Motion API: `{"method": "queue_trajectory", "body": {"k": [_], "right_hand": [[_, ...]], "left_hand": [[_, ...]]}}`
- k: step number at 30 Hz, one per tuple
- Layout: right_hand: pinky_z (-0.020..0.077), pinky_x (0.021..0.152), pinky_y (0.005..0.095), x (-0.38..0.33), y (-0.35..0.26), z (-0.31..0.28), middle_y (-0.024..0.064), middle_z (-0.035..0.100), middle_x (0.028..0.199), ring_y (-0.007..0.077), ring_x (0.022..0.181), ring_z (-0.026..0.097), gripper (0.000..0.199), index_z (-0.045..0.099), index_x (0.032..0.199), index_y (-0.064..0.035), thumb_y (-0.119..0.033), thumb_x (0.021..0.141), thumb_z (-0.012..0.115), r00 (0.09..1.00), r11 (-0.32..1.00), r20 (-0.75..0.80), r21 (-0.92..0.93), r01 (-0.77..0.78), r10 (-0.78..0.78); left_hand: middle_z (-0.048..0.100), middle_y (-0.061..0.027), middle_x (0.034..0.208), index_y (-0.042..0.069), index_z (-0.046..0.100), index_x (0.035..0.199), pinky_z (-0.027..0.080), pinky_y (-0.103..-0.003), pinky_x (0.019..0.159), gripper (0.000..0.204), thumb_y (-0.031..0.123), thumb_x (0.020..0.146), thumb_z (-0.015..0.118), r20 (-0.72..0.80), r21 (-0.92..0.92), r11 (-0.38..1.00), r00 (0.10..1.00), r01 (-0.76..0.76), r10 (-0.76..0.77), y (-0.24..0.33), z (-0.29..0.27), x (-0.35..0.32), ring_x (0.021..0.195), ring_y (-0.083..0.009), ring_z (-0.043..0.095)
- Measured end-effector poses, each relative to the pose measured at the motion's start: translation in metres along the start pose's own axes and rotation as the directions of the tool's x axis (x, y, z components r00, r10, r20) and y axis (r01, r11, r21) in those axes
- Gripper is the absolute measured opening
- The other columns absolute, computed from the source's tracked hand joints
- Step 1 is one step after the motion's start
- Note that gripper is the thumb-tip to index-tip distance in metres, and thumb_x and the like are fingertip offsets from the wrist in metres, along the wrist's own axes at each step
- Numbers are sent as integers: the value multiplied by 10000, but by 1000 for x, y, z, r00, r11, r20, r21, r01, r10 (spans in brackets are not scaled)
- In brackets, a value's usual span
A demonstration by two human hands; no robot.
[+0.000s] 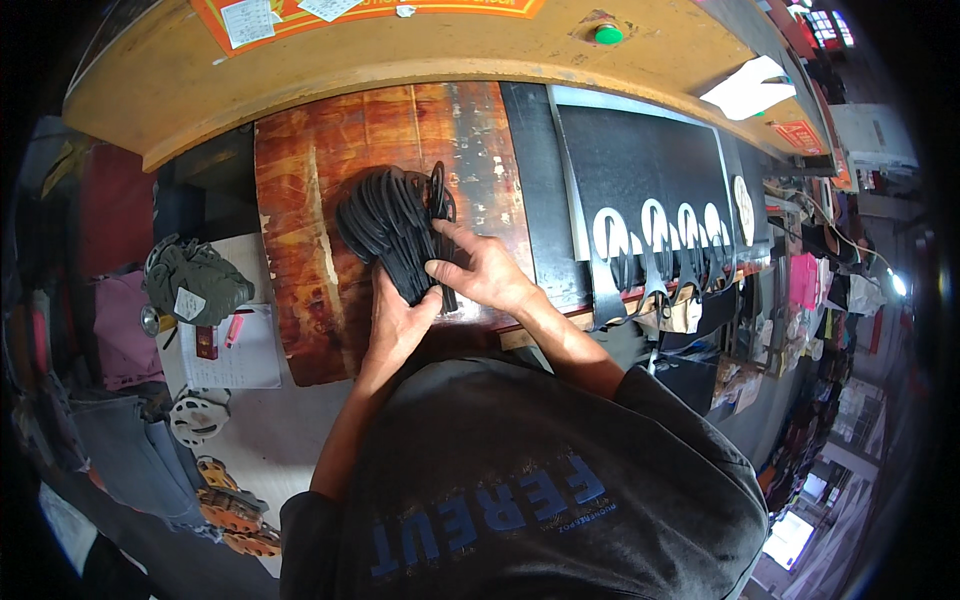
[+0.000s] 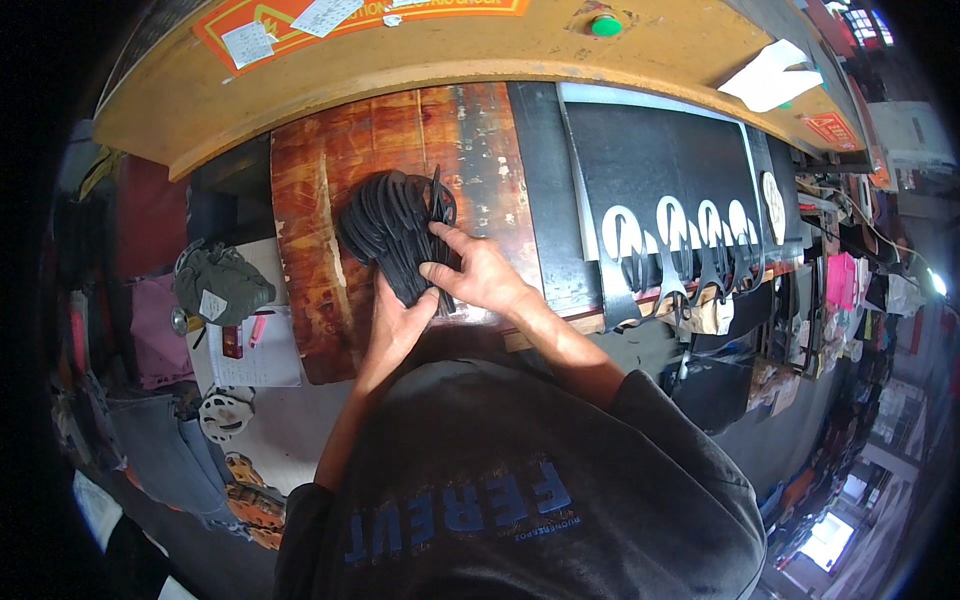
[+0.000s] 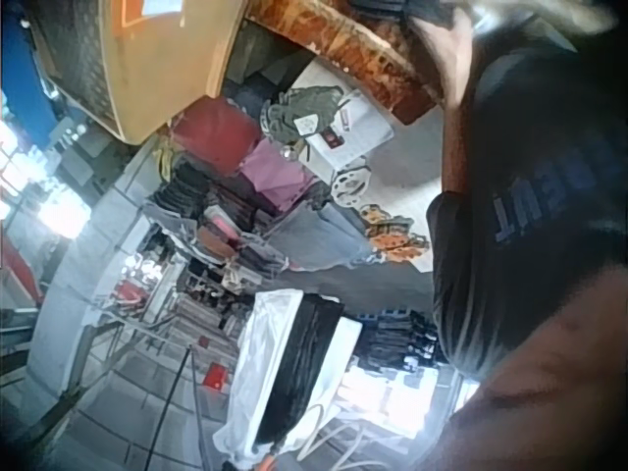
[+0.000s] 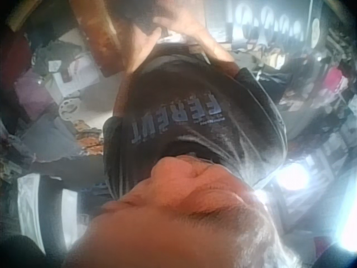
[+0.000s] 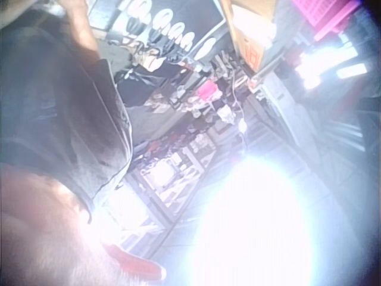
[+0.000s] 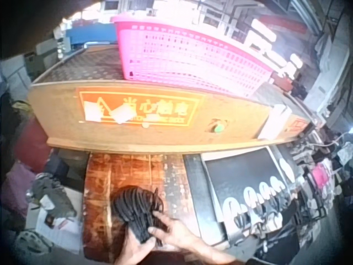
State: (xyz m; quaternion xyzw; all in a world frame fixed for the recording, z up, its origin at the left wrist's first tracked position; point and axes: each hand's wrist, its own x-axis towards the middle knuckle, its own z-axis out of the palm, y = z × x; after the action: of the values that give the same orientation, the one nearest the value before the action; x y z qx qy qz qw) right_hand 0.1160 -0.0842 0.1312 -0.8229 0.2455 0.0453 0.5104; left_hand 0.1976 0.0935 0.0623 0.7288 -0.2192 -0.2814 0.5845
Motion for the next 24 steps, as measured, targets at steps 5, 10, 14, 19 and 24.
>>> {"method": "queue_trajectory", "body": {"k": [5, 10, 14, 19, 24], "right_hand": [[560, 975, 344, -2, 8, 3, 198, 750, 1284, 207, 1095, 709, 695, 408, 1670, -41, -7, 1011, 626, 999, 985, -51, 171, 10, -2], [552, 875, 292, -2, 18, 8, 92, 738, 1106, 123, 967, 670, 516, 537, 1537, -58, 7, 1027, 581, 998, 972, -67, 235, -4, 21], [561, 839, 289, -2, 19, 8, 73, 738, 1030, 116, 920, 667, 341, 672, 1368, -24, -19, 1031, 622, 995, 985, -32, 150, -88, 94], [588, 832, 309, -1, 18, 10, 94, 769, 1006, 131, 929, 704, 233, 763, 1204, 26, -85, 1002, 723, 996, 986, -82, 169, -9, 23], [595, 841, 317, 2, 24, 9, 104, 786, 1009, 144, 930, 727, 258, 771, 1173, 46, -127, 981, 773, 993, 989, -92, 138, -62, 75]], "left_hand": [[569, -244, 1382, -47, 486, 1469, 456, -466, 1136, 742, 95, 803, 781, -13, -1, 1000, 1000, -1, 1, -1, -1, 1, 1289, -372, 587], [569, -250, 1404, -61, 478, 1470, 450, -460, 1148, 744, 81, 802, 774, -14, -16, 999, 999, 38, -38, 1, -2, 0, 1308, -366, 583], [569, -248, 1411, -62, 470, 1482, 449, -461, 1151, 749, 79, 816, 783, -14, -2, 1000, 1000, 20, -20, 0, -3, 0, 1314, -362, 582], [561, -248, 1426, -51, 462, 1501, 443, -462, 1160, 764, 85, 831, 802, 17, -31, 999, 999, 37, -37, -8, -3, 1, 1334, -357, 574], [547, -246, 1455, -44, 445, 1525, 428, -463, 1177, 782, 103, 846, 804, 49, -34, 999, 999, -8, 9, -15, -4, 0, 1358, -356, 553]]}}
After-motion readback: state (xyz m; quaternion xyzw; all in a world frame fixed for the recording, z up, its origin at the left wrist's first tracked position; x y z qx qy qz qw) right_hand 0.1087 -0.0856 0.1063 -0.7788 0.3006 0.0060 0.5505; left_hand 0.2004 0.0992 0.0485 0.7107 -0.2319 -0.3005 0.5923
